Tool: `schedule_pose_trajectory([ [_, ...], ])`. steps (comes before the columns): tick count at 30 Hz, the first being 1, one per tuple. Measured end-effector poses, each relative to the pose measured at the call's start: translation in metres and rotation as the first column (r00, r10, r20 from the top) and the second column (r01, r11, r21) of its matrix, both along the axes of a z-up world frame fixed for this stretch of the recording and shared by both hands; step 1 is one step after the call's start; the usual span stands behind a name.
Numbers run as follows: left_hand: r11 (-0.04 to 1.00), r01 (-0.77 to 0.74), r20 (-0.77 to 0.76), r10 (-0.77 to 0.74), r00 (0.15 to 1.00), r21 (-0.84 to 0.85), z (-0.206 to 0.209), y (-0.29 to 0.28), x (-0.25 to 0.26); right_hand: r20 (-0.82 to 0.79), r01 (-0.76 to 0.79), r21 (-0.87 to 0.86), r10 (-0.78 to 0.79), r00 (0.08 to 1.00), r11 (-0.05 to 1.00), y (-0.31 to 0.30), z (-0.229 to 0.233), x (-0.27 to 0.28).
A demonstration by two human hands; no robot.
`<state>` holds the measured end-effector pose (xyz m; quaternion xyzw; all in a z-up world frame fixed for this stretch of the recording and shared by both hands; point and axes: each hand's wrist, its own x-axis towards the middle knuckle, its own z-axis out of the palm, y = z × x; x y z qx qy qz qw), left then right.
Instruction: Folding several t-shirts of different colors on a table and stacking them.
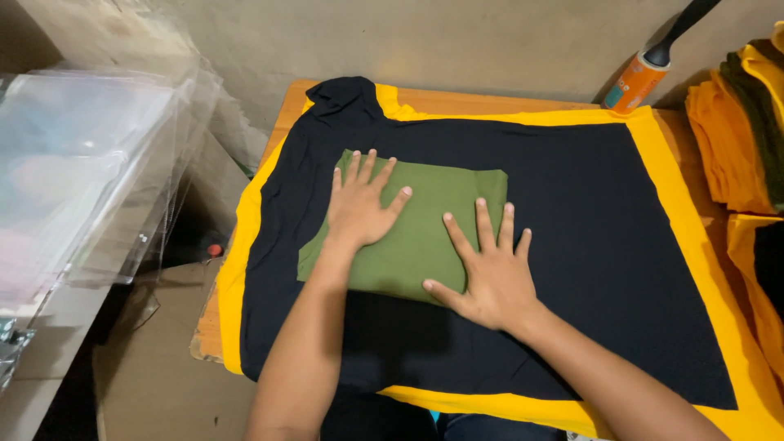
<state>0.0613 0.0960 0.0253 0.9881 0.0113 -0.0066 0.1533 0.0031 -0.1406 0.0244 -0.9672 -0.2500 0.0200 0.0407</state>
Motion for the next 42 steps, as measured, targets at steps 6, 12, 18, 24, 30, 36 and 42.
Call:
schedule_pose_trajectory([
  [6, 0.973, -0.010, 0.224, 0.062, 0.973, -0.229, -0.007, 0.005, -0.003, -0.102, 0.022, 0.110, -0.011, 0.995, 0.994, -0.012, 0.003, 0.000],
  [12, 0.913, -0.372, 0.434, 0.406, 0.804, -0.165, -0.013, 0.013, -0.012, -0.031, 0.245, 0.555, -0.275, 0.961, 0.795, -0.042, -0.031, 0.044],
  [18, 0.890, -0.453, 0.317, 0.442, 0.839, -0.044, -0.052, 0.035, -0.008, 0.139, 0.099, 0.419, -0.172, 0.975, 0.903, -0.031, -0.037, 0.037],
  [24, 0.889, -0.445, 0.441, 0.444, 0.780, -0.108, -0.022, 0.028, -0.019, 0.079, 0.049, 0.364, -0.083, 0.993, 0.930, -0.014, -0.012, 0.021],
  [30, 0.882, -0.469, 0.401, 0.414, 0.817, 0.045, -0.049, 0.037, -0.006, 0.134, -0.023, 0.272, -0.015, 0.991, 0.962, -0.008, 0.002, 0.020],
  [36, 0.965, -0.230, 0.512, 0.138, 0.848, 0.121, -0.023, -0.027, -0.023, -0.010, 0.042, 0.214, -0.041, 0.999, 0.976, -0.008, -0.006, 0.029],
  [42, 0.980, -0.147, 0.065, 0.139, 0.988, 0.138, -0.002, -0.050, -0.037, 0.041, 0.234, 0.562, -0.309, 0.950, 0.793, -0.027, -0.032, 0.053],
])
